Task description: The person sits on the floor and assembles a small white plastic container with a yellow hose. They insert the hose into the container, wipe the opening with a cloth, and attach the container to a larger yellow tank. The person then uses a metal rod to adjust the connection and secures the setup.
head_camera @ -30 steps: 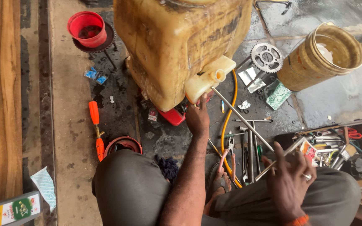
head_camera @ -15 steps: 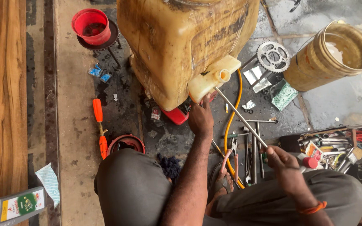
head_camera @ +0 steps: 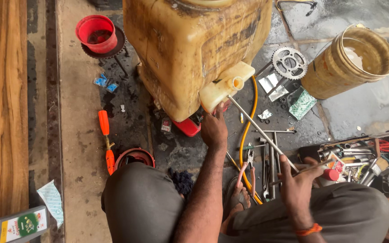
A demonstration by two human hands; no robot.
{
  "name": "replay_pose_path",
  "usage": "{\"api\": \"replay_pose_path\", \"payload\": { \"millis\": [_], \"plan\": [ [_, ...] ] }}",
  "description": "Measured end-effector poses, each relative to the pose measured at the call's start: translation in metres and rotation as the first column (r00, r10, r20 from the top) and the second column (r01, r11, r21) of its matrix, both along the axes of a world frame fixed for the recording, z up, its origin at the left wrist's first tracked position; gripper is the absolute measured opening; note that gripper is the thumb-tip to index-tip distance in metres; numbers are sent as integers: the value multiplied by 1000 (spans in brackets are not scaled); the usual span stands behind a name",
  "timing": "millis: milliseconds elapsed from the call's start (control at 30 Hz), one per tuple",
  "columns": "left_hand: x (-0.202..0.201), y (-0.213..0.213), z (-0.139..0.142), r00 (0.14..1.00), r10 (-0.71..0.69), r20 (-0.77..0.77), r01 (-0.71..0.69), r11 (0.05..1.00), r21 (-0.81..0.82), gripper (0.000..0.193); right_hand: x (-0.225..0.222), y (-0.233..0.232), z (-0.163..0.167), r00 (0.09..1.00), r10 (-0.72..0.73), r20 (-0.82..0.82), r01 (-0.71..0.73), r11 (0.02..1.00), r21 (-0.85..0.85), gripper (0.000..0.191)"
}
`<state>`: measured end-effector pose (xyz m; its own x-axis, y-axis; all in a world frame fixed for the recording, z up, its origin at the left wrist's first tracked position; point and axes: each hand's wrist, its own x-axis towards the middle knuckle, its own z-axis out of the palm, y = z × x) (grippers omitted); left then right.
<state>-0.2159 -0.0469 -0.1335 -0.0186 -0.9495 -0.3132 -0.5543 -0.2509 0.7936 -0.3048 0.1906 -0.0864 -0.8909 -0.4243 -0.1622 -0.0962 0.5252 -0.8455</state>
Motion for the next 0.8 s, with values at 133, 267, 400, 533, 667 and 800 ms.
{"api": "replay_pose_path", "payload": {
  "millis": [133,267,400,533,667,800],
  "plan": [
    [-2,-3,-9,999,0,50,3,998,-68,66,-28,5,-17,955,-33,295,27,999,26,77],
    [-3,-1,-13,1000,11,20,-9,993,-114,64,-62,18,-20,688,152,710,-102,988,-113,73],
    [-1,-1,-9,998,41,-45,-47,985,-164,61,-62,37,-14,808,123,576,-8,980,-197,67],
    [0,-1,-2,999,30,41,-25,994,-107,66,-43,51,-3,937,329,120,-281,910,-307,86],
    [-2,3,5,997,10,71,-5,998,-70,65,-27,51,14,717,457,-526,-109,819,563,57],
    [-3,7,16,999,45,23,-41,989,-143,62,-24,41,11,275,495,-824,-115,868,483,45]
  ]
}}
